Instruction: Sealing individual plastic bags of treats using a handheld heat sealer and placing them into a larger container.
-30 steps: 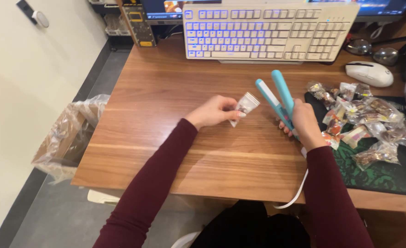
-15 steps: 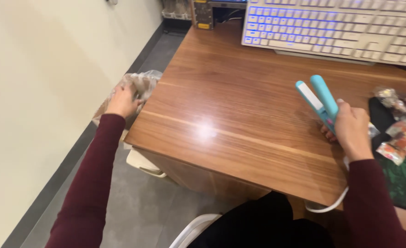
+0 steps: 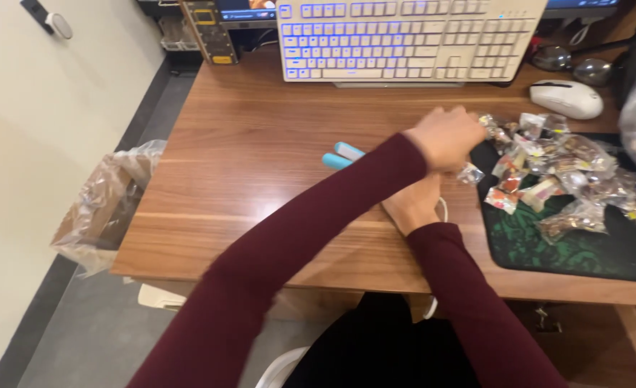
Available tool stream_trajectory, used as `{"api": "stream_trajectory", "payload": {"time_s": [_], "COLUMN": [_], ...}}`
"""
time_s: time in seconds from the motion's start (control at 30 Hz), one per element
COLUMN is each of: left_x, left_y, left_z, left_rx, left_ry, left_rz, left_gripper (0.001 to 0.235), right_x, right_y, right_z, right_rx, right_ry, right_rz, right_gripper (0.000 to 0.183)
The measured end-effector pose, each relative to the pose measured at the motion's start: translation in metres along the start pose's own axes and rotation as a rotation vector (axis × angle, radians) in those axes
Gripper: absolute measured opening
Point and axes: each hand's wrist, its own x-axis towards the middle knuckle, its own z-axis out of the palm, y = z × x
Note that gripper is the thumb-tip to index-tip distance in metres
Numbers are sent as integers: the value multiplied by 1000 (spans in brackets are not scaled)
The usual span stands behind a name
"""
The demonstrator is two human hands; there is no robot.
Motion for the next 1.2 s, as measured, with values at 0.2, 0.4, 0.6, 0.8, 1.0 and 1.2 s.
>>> {"api": "stream_trajectory", "payload": {"time_s": [0.2, 0.4, 0.6, 0.8, 1.0, 1.2], "left_x": [58, 11, -102, -170, -190, -191], "left_y": [-14, -5, -15, -66, -77, -72], "left_z": [112, -22, -177, -150, -99, -81], "left_rx": [11, -120, -348, -550, -909, -932], "left_ry": [-353, -287, 161, 272, 331, 246], "left_rz": [-129, -3, 84, -357, -538, -588], "left_gripper": [31, 47, 42, 38, 40, 46], "right_x": [9, 16, 30, 36, 30, 35], "right_y": [13, 12, 50, 55, 45, 44], "right_z": [5, 18, 36, 19, 12, 22], "right_rx": [12, 43, 104, 642, 685, 590], "right_ry": [-6, -23, 81, -111, -124, -139], "right_rz": [58, 99, 201, 349, 295, 262], "right_gripper": [40, 36, 46, 70, 71, 73]}}
